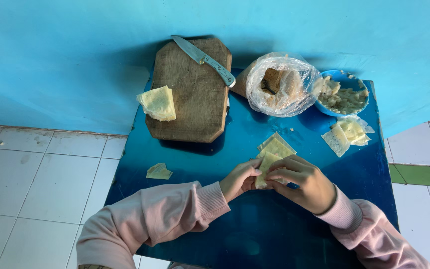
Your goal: The person folds thin square pastry wrappers into an overlapping diamond pattern on a blue table, then spoons brown filling from a plastic-lined container onto a wrapper and folds the wrapper over the filling, repeating the process for more wrappers.
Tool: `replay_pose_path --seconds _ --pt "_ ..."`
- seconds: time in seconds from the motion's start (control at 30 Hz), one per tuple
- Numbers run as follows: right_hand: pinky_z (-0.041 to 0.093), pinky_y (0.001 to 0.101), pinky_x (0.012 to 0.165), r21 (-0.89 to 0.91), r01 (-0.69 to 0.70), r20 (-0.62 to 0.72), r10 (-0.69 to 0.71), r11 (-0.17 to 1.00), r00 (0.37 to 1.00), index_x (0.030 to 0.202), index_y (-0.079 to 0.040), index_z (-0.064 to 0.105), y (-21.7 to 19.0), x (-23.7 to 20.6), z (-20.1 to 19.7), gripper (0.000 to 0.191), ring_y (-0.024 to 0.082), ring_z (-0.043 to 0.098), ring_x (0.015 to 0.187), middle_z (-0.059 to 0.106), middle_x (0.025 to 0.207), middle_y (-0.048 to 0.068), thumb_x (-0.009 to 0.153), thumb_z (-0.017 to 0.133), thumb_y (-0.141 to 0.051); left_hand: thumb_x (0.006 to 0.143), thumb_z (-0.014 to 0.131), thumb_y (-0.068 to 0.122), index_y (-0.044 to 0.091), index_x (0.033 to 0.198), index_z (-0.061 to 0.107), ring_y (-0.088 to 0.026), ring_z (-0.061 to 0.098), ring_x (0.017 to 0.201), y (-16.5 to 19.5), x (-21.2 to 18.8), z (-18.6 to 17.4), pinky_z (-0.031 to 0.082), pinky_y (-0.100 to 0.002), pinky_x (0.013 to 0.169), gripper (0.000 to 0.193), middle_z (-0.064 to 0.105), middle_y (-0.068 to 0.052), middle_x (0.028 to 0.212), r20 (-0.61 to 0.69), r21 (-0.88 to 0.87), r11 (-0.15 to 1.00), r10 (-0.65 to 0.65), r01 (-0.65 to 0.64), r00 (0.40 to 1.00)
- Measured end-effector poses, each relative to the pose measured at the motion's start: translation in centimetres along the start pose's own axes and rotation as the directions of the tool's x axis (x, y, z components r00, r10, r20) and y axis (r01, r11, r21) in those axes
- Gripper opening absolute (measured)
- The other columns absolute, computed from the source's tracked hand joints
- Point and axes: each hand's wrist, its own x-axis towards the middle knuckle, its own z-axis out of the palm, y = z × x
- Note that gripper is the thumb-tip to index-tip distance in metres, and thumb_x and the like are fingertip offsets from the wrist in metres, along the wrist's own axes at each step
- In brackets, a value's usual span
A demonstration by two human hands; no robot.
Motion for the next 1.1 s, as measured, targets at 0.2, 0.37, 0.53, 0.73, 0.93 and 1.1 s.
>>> replay_pose_path --seconds 0.2,0.37,0.53,0.73,0.93,1.1 --pt "0.060 0.0334 0.075 0.066 -0.037 -0.092 0.043 0.997 0.995 0.093 -0.005 0.078 0.3 -0.1 0.5 0.017 0.023 0.074 0.090 0.077 0.098 0.008 0.076 0.081 -0.007 0.101 0.057 0.020 -0.004 0.152 0.041 -0.020 0.064 0.119 1.2 -0.7 1.5 0.053 -0.036 0.108 0.059 0.059 -0.014 0.133 0.003 0.198 0.980 0.018 -0.018 1.000" --pt "0.060 0.0330 0.073 0.122 -0.118 -0.041 0.123 0.986 0.991 0.097 -0.006 0.078 1.0 -0.3 0.3 0.019 0.021 0.076 0.085 0.079 0.091 0.007 0.078 0.081 -0.009 0.096 0.069 0.016 0.000 0.154 0.037 -0.020 0.063 0.124 0.9 -0.4 1.7 0.053 -0.036 0.110 0.068 0.057 -0.011 0.137 0.047 0.245 0.968 0.039 -0.050 0.998" --pt "0.060 0.0294 0.068 0.114 -0.258 -0.085 0.268 0.959 0.960 0.103 -0.006 0.074 2.0 -0.9 1.3 0.018 0.016 0.077 0.080 0.078 0.091 0.006 0.086 0.075 -0.012 0.098 0.072 0.019 -0.002 0.156 0.036 -0.021 0.065 0.121 0.4 -0.4 1.4 0.056 -0.035 0.106 0.071 0.059 -0.012 0.137 0.073 0.265 0.961 0.065 -0.082 0.995" --pt "0.050 0.0238 0.068 0.545 -0.351 -0.168 0.510 0.761 0.844 0.114 -0.001 0.068 6.4 -2.2 1.9 0.018 0.008 0.061 0.081 0.070 0.094 0.004 0.103 0.064 -0.014 0.099 0.070 0.019 -0.004 0.159 0.034 -0.018 0.067 0.111 0.4 -0.9 1.6 0.056 -0.033 0.099 0.074 0.064 -0.014 0.131 0.101 0.390 0.919 0.026 -0.063 0.995" --pt "0.055 0.0244 0.069 0.745 -0.345 -0.173 0.666 0.570 0.726 0.116 0.001 0.065 11.4 -1.6 -0.1 0.023 0.010 0.067 0.081 0.072 0.094 0.007 0.102 0.064 -0.018 0.099 0.065 0.013 0.001 0.165 0.030 -0.016 0.066 0.111 0.7 -1.5 2.7 0.054 -0.032 0.101 0.075 0.063 -0.014 0.136 0.182 0.469 0.883 -0.067 -0.026 0.981" --pt "0.057 0.0273 0.073 0.651 -0.343 -0.305 0.647 0.677 0.698 0.117 0.002 0.066 10.9 -1.0 -1.2 0.024 0.012 0.069 0.084 0.074 0.096 0.009 0.102 0.065 -0.017 0.096 0.062 0.005 0.002 0.158 0.043 -0.022 0.067 0.126 0.8 -1.8 3.4 0.052 -0.032 0.109 0.065 0.056 -0.012 0.157 0.307 0.735 0.647 -0.047 -0.205 0.951"
